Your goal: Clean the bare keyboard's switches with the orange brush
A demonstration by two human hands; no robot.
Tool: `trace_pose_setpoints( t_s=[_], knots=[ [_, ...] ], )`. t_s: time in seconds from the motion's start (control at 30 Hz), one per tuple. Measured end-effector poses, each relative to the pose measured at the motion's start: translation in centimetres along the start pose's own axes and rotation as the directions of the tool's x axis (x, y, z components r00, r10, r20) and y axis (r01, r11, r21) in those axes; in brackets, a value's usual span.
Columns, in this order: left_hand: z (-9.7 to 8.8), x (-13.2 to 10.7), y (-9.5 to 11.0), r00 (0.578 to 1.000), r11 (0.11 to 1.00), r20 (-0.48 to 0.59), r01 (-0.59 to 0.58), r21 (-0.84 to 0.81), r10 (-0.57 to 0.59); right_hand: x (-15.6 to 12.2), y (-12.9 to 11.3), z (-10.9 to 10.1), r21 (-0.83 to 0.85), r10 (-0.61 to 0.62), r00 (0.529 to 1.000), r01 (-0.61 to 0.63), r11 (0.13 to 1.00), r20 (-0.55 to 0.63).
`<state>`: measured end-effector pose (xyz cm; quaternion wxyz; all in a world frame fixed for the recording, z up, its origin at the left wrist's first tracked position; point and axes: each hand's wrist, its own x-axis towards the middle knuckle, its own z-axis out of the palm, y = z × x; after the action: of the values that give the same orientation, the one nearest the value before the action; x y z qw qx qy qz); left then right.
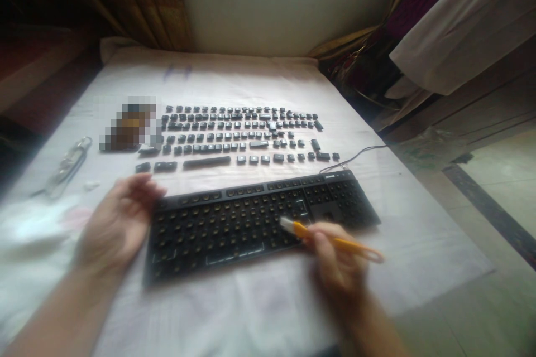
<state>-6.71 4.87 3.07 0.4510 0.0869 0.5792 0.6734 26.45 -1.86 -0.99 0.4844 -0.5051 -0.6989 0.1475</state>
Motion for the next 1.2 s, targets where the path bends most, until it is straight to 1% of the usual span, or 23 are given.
trace_pose_setpoints(
  t_s=[0.1, 0.17, 0.27, 0.33, 0.37, 0.43, 0.5, 0.57, 0.7, 0.93, 1.03, 1.2],
  knots=[
    [-0.2, 0.1, -0.1, 1.0, 1.0, 0.006, 0.0, 0.004, 0.0, 0.0, -0.3, 0.2, 0.035, 0.005, 1.0, -0.006, 0.999, 0.017],
    [-0.3, 0.2, -0.1, 1.0, 1.0, 0.013, 0.0, 0.007, 0.0, 0.0, -0.8, 0.1, 0.097, 0.077, 0.997, -0.077, 0.992, 0.003],
    [-0.5, 0.3, -0.1, 1.0, 1.0, 0.022, -0.002, 0.008, 0.002, 0.1, -1.6, -0.1, 0.19, 0.207, 0.977, -0.194, 0.962, -0.049],
    [-0.5, 0.3, -0.2, 1.0, 1.0, 0.027, -0.01, 0.006, 0.009, 0.1, -2.0, -0.2, 0.204, 0.229, 0.969, -0.206, 0.957, -0.094],
    [-0.5, 0.3, -0.2, 1.0, 1.0, 0.029, -0.012, 0.005, 0.012, 0.1, -2.0, -0.1, 0.194, 0.218, 0.97, -0.194, 0.962, -0.111],
    [-0.6, 0.4, -0.3, 0.999, 1.0, 0.032, -0.014, 0.006, 0.014, 0.1, -1.8, 0.1, 0.146, 0.157, 0.98, -0.139, 0.98, -0.122],
    [-0.6, 0.4, -0.3, 0.999, 1.0, 0.034, -0.015, 0.007, 0.014, 0.1, -1.4, 0.5, 0.079, 0.063, 0.993, -0.055, 0.995, -0.098],
    [-0.7, 0.3, -0.2, 0.999, 1.0, 0.036, -0.018, 0.006, 0.018, 0.0, -0.9, 0.8, 0.028, -0.002, 0.997, 0.004, 1.0, -0.074],
    [-0.8, 0.3, -0.2, 0.999, 1.0, 0.036, -0.02, 0.006, 0.02, -0.1, -0.6, 1.0, -0.013, -0.044, 0.998, 0.044, 0.999, -0.042],
    [-0.5, 0.2, -0.2, 0.999, 1.0, 0.034, -0.016, 0.004, 0.016, 0.4, -1.2, 1.1, -0.06, -0.128, 0.991, 0.129, 0.99, 0.026],
    [-0.5, 0.2, -0.2, 0.999, 1.0, 0.033, -0.015, 0.005, 0.015, 0.5, -1.3, 1.3, -0.065, -0.137, 0.99, 0.139, 0.988, 0.04],
    [-0.7, 0.3, -0.3, 0.999, 1.0, 0.037, -0.014, 0.003, 0.013, 0.3, -1.2, 1.2, 0.017, -0.054, 0.998, 0.054, 0.998, 0.023]
  ],
)
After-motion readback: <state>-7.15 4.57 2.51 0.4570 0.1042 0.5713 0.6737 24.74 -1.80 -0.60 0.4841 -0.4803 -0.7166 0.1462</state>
